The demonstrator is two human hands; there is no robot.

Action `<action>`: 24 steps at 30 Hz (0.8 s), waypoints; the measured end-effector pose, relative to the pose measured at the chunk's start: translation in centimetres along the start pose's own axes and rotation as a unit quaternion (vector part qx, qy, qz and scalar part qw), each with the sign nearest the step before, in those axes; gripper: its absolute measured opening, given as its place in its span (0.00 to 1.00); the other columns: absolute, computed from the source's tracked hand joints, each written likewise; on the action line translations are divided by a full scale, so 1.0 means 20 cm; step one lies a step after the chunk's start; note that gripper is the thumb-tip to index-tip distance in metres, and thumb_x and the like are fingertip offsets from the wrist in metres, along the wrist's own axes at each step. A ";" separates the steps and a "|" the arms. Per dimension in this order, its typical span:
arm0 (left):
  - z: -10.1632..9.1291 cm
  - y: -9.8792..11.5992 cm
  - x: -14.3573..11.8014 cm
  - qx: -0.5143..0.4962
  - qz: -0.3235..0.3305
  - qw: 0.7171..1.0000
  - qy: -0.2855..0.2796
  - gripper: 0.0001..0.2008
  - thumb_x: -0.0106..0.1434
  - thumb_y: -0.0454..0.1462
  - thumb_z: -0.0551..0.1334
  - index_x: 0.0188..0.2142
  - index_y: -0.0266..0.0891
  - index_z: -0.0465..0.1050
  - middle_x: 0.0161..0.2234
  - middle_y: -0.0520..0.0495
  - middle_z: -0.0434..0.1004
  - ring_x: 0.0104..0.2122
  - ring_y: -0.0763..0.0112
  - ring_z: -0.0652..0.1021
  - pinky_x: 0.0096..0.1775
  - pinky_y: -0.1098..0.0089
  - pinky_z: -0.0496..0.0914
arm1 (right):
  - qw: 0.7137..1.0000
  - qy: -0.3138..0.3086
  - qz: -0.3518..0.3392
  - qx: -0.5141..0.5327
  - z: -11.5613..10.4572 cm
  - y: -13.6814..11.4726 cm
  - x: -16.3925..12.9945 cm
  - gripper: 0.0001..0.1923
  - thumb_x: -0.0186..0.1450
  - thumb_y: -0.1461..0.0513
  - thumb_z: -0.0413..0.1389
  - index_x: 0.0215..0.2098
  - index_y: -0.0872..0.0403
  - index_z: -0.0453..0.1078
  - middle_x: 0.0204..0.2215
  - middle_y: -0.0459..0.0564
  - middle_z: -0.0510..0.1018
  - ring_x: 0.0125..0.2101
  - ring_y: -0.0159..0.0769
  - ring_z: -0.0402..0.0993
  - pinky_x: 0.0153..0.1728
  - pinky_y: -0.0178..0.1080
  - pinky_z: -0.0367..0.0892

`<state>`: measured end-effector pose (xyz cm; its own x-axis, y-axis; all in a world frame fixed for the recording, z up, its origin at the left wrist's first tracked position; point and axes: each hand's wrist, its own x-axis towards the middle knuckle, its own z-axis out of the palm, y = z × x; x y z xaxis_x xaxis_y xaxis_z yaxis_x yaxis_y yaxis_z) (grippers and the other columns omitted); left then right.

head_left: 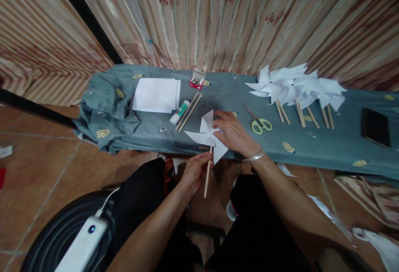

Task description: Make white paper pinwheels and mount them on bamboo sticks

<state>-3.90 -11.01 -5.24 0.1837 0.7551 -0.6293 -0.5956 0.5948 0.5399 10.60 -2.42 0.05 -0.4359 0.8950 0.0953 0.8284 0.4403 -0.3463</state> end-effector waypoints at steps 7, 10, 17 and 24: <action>0.01 0.00 0.00 -0.025 -0.015 0.999 0.017 0.06 0.48 0.29 0.71 0.28 0.29 0.79 0.22 0.49 0.76 0.20 0.81 0.72 0.26 0.79 0.66 | 1.000 -0.017 0.008 0.002 0.00 0.00 0.00 0.10 0.62 0.68 0.54 0.37 0.58 0.77 0.55 0.59 0.72 0.56 0.50 0.66 0.58 0.49 0.60; 0.01 -0.01 0.01 -0.032 -0.020 0.999 0.019 0.04 0.50 0.28 0.69 0.29 0.29 0.79 0.22 0.49 0.76 0.20 0.81 0.72 0.26 0.80 0.67 | 0.999 -0.018 0.017 0.028 -0.01 0.01 0.01 0.09 0.64 0.65 0.54 0.37 0.55 0.77 0.54 0.56 0.74 0.54 0.48 0.69 0.57 0.48 0.61; 0.01 0.00 0.00 -0.032 -0.026 0.999 0.021 0.04 0.51 0.28 0.70 0.29 0.30 0.79 0.23 0.48 0.76 0.21 0.81 0.73 0.26 0.79 0.68 | 0.992 0.072 0.046 0.094 0.05 0.00 0.07 0.17 0.71 0.59 0.46 0.51 0.56 0.71 0.53 0.56 0.75 0.55 0.43 0.69 0.58 0.46 0.60; 0.02 -0.02 0.01 -0.032 -0.026 0.999 0.025 0.02 0.51 0.27 0.69 0.28 0.30 0.80 0.21 0.48 0.76 0.20 0.81 0.72 0.26 0.79 0.67 | 0.993 0.097 0.007 0.066 0.18 -0.09 0.19 0.26 0.71 0.54 0.46 0.62 0.59 0.60 0.64 0.61 0.61 0.65 0.44 0.55 0.65 0.49 0.52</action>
<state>-3.36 -10.95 -5.36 0.1764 0.7084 -0.6834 -0.6355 0.6122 0.4705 6.24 -0.09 -2.40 -0.3384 0.9037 0.2623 0.7751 0.4257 -0.4669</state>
